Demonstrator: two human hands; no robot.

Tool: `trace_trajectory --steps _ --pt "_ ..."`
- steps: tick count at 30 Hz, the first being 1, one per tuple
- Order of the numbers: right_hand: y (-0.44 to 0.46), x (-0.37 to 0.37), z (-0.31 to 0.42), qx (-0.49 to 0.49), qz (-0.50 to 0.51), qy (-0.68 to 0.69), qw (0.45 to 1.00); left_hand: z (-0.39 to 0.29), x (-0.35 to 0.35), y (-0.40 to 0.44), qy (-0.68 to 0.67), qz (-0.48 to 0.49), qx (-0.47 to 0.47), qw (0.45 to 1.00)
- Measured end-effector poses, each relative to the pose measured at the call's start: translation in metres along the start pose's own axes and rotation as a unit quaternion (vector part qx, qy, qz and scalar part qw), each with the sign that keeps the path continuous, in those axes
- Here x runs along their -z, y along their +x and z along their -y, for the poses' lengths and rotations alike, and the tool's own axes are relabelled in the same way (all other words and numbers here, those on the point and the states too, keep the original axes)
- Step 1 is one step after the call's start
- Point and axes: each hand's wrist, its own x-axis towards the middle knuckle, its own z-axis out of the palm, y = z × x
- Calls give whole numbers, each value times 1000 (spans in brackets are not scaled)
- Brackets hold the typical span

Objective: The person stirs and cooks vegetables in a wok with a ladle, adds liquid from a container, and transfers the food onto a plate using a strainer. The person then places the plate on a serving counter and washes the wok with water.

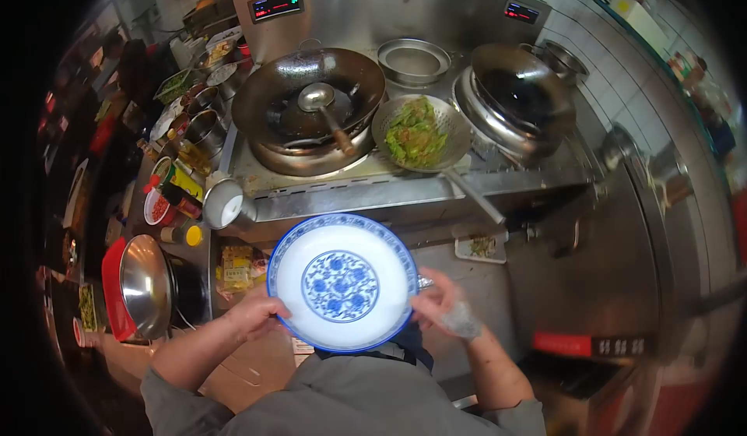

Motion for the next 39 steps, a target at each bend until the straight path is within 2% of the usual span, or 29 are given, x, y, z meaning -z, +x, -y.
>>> trace_trajectory --steps 1,2,4,6,7,8,9,10,11,13,14,17,22,23,24,26,29,32,33,36,37,39 --pt "22 41 5 163 -39 -79 983 4 -5 12 -11 -17 -9 1000" --pt "42 77 7 320 -75 -148 933 10 -9 20 -20 -35 -14 999" --pt "65 125 56 251 -203 -274 906 25 -20 30 -70 -73 -6 995" --pt "114 175 63 203 -189 -349 895 42 -34 39 -166 -99 -18 981" --pt "169 215 19 179 -148 -302 924 52 -40 46 -190 -106 -37 975" --pt "183 216 26 78 -87 -160 980 70 -41 58 -225 -104 -43 968" --pt "196 205 35 -30 -21 -13 999 92 -39 69 -260 -104 -47 959" --pt "208 194 41 -139 44 134 980 104 -41 74 -293 -104 -53 949" --pt "230 190 36 -158 76 194 965 104 -57 77 -332 -132 -57 932" --pt "292 184 11 -194 134 309 921 106 -79 83 -328 -163 -101 925" --pt "312 178 8 -157 163 316 922 108 -87 86 -324 -179 -121 921" --pt "338 153 17 -196 125 376 897 109 -95 91 -333 -224 -116 909" --pt "371 149 19 -243 71 439 862 97 -75 103 -293 -217 -132 922" --pt "372 166 15 -249 138 468 837 86 -73 108 -285 -205 -144 925" --pt "357 176 24 -227 186 443 847 76 -70 113 -278 -193 -155 928" --pt "337 191 32 -221 118 418 873 73 -60 131 -263 -212 -158 928" --pt "303 223 50 -235 127 404 875 75 -53 161 -264 -207 -160 928" --pt "244 233 75 -95 147 292 940 62 -56 183 -270 -195 -191 923" --pt "240 229 76 -53 97 228 967 56 -60 193 -270 -196 -201 921" --pt "278 261 72 -219 97 349 906 58 -70 218 -254 -205 -179 928" --pt "278 269 75 -152 128 334 921 56 -79 222 -251 -217 -177 927" --pt "272 284 72 -159 126 334 920 53 -91 231 -243 -236 -177 924"
